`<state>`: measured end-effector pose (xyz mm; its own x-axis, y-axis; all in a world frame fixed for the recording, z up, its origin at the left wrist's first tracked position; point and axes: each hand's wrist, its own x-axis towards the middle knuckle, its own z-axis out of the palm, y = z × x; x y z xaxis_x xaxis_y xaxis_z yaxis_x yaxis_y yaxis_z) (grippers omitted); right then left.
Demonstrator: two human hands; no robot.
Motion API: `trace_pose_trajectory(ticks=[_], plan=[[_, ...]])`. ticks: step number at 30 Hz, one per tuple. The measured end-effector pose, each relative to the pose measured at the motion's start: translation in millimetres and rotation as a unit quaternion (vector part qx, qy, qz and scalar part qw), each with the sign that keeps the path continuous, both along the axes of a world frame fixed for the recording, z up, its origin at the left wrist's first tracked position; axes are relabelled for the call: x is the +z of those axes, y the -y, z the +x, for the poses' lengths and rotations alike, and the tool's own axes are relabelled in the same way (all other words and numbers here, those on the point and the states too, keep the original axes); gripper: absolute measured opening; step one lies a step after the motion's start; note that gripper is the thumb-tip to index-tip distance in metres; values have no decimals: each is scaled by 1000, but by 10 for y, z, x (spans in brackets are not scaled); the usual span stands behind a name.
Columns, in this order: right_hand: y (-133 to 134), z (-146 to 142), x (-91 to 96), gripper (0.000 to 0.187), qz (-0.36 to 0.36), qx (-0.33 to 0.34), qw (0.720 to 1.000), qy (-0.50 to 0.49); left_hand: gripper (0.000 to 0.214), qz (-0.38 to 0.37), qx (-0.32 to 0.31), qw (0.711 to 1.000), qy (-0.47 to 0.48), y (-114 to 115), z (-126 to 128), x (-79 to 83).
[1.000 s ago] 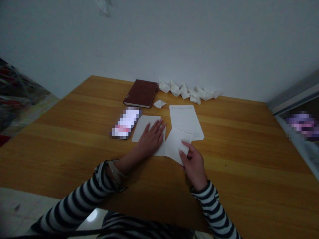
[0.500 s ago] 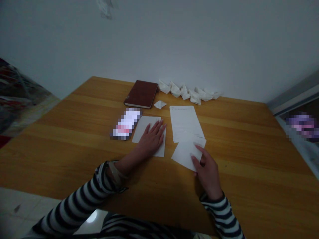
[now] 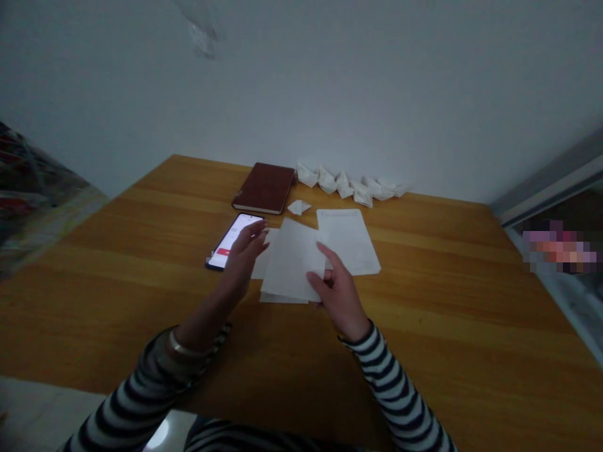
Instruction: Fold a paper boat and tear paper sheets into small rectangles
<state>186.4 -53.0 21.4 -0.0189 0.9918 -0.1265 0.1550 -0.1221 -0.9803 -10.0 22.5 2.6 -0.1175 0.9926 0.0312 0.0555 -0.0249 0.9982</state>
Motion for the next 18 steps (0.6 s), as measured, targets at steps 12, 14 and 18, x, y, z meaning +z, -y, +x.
trace_pose_trajectory(ticks=[12,14,18], plan=[[-140,-151,-488,63,-52,51,994,78,52,-178,-50,966,179,0,-132,58],[-154,-159,-484,61,-28,52,991,121,55,-192,-60,963,182,8,-136,80],[-174,-186,-525,58,19,51,972,230,59,-183,-137,971,69,22,-163,83]])
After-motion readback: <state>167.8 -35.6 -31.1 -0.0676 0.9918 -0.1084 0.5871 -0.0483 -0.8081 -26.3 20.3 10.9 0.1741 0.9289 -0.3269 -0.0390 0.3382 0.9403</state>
